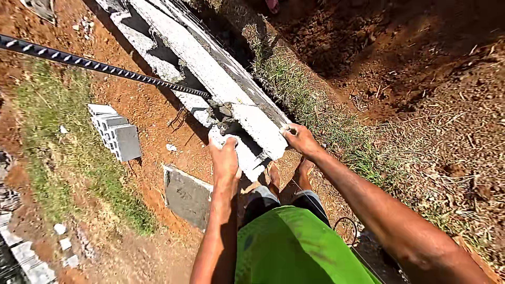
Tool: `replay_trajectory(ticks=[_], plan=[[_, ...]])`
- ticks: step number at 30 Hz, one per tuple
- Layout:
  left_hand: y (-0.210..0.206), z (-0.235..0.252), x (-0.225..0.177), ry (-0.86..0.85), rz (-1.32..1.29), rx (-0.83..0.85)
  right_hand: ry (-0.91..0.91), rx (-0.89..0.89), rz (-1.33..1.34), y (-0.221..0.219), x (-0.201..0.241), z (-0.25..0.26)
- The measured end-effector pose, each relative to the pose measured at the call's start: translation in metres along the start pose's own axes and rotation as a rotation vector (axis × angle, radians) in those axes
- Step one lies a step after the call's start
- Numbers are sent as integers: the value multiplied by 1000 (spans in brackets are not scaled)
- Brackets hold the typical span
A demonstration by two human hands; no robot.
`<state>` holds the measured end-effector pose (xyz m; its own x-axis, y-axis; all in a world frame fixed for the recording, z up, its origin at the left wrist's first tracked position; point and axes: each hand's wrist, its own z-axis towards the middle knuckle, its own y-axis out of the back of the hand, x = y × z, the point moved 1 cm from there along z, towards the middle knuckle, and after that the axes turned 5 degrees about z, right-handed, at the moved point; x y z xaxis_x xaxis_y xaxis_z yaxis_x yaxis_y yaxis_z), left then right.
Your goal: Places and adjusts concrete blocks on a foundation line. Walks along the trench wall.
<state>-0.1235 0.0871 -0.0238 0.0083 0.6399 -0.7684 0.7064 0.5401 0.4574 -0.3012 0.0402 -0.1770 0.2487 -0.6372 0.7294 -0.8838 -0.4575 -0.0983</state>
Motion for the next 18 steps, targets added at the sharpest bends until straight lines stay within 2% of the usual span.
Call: replay_trajectory(ticks=[10, 13, 18], plan=[[1, -1, -1, 4, 68, 18, 3, 35, -9, 6, 7, 4], [-1, 0, -1, 29, 19, -8, 15, 70, 23, 8, 10, -6], [-6, 6, 0, 46, -24, -20, -17, 105, -33, 13, 12, 9]])
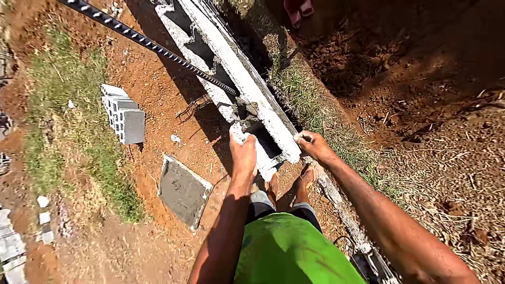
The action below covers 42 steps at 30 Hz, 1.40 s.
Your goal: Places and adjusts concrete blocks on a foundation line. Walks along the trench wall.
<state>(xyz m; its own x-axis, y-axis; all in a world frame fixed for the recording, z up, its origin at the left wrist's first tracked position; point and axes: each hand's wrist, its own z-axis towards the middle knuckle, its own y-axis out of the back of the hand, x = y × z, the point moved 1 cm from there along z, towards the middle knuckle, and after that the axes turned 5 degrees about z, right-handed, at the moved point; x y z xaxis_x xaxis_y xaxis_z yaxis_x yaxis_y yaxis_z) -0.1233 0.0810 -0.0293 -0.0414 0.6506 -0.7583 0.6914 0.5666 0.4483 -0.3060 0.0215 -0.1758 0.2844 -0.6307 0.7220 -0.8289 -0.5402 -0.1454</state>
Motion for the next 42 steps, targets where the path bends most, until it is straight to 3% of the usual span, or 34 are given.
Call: replay_trajectory(ticks=[10, 13, 17, 20, 23, 28, 33, 39, 42], plan=[[0, 5, -1, 25, 73, 13, 69, 23, -213, 6, 8, 8], [0, 5, 0, 28, 69, 21, 107, -49, -326, 10, 19, -2], [1, 7, -2, 46, 60, 42, 492, -381, -413, 7, 81, -38], [2, 5, -4, 50, 85, 61, 875, -361, -571, -9, 132, -60], [1, 5, -6, 46, 93, 70, 1043, -260, -824, -35, 166, -65], [2, 6, -12, 71, 132, 93, 970, -319, -1048, -62, 172, -57], [3, 7, -12, 61, 112, 106, 935, -244, -1024, -66, 176, -55], [7, 12, -21, 69, 143, 111, 973, -352, -1122, -75, 186, -50], [10, 14, -22, 55, 124, 114, 971, -288, -1142, -88, 180, -46]])
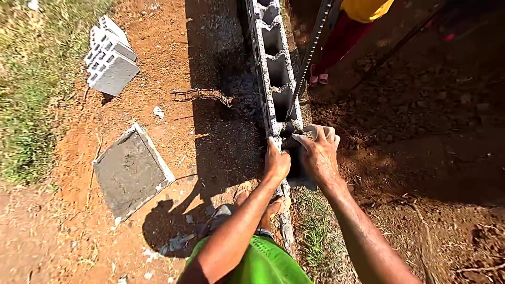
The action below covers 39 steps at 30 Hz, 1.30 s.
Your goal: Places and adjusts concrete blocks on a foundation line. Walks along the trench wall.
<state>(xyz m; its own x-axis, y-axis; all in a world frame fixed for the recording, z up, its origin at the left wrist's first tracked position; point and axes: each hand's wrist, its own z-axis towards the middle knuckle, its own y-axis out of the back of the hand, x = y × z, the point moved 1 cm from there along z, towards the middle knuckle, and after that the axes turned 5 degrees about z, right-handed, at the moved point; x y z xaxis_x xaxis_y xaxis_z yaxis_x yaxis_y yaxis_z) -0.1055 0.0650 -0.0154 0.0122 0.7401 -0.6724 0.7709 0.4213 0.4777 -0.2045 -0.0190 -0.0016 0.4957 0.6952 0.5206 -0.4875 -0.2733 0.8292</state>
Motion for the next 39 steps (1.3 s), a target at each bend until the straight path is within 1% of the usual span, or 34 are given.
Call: replay_trajectory(ticks=[3, 5, 7, 9, 12, 13, 15, 16, 18, 19, 21, 23, 25, 27, 31, 33, 37, 39], plan=[[1, 1, 1, -15, 0, 28, 10, -13, 21, -6, 3, 4], [3, 1, -3, -13, 6, 36, -14, -44, -24, -7, 3, 15], [5, -2, -7, -14, 5, 31, -27, -18, -60, -9, 4, 24], [7, -4, -10, -17, 36, 39, 9, 14, -47, -12, 8, 29], [9, -5, -12, -11, 70, 36, 32, -33, -25, -12, 12, 32], [10, -5, -12, -9, 61, 48, 12, -34, -42, -11, 11, 33], [10, -5, -12, 0, 49, 57, 5, 27, -61, -13, 11, 31], [11, -5, -12, 5, 50, 61, 40, 43, -54, -14, 12, 29], [10, -6, -12, 1, 40, 59, 75, 17, -50, -15, 12, 25], [10, -7, -12, -2, 24, 60, 55, -5, -61, -13, 11, 24], [9, -7, -11, -5, 3, 62, 15, 21, -102, -10, 11, 22], [9, -7, -11, -19, 3, 51, 78, 40, -57, -10, 11, 19], [9, -7, -11, -23, 12, 46, 110, -2, -5, -5, 10, 16], [8, -6, -11, -19, -2, 43, 26, -17, 35, 5, 7, 13], [4, -2, -7, -8, -49, 10, -290, 73, 164, 13, 4, 4], [5, -2, -6, 2, -47, 20, -407, 105, 180, 13, 2, -1], [6, -1, -6, -2, -45, 11, -504, 147, 212, 18, -2, -5], [7, -1, -6, -14, -59, 11, -533, 57, 328, 25, -13, -4]])
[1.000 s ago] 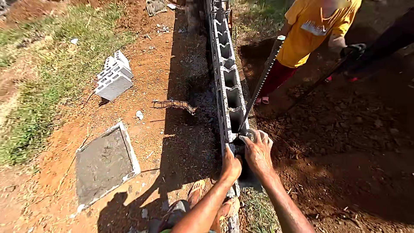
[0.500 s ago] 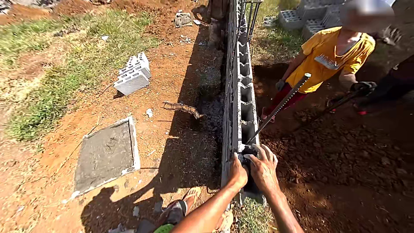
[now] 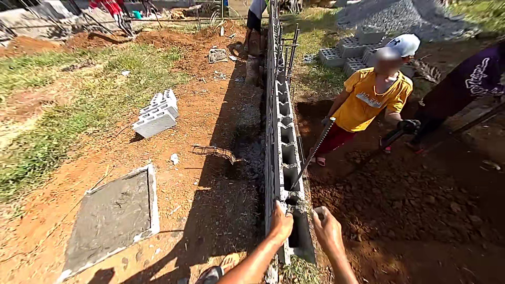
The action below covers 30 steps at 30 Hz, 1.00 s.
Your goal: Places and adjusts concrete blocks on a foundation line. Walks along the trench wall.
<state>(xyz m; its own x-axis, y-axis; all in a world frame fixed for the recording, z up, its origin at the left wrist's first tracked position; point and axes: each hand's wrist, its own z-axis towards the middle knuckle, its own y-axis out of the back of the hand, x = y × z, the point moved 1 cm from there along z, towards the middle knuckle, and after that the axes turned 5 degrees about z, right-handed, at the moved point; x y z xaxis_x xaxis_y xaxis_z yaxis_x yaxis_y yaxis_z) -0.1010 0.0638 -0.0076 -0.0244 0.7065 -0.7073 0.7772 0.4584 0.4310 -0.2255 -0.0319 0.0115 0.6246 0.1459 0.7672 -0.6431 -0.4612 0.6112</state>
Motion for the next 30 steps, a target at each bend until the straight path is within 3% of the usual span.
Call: replay_trajectory(ticks=[2, 4, 7, 13, 19, 25, 30], plan=[[2, 0, 0, 2, -4, 13, -53, -83, 135, 15, -16, 8], [2, -1, 3, 11, 9, 30, -89, -103, 76, 35, -38, 8], [2, 2, 4, 10, 24, 31, -70, -55, -31, 56, -52, 2], [4, 2, 5, 10, 38, 44, -46, 45, 54, 60, -64, -19], [22, -10, 1, -69, 14, 131, -8, 284, 14, 95, -82, -50], [49, -16, 14, -141, 34, 250, -89, 282, -143, 128, -64, -86], [85, 20, 48, -206, 186, 501, -89, 254, -184, 100, -9, -108]])
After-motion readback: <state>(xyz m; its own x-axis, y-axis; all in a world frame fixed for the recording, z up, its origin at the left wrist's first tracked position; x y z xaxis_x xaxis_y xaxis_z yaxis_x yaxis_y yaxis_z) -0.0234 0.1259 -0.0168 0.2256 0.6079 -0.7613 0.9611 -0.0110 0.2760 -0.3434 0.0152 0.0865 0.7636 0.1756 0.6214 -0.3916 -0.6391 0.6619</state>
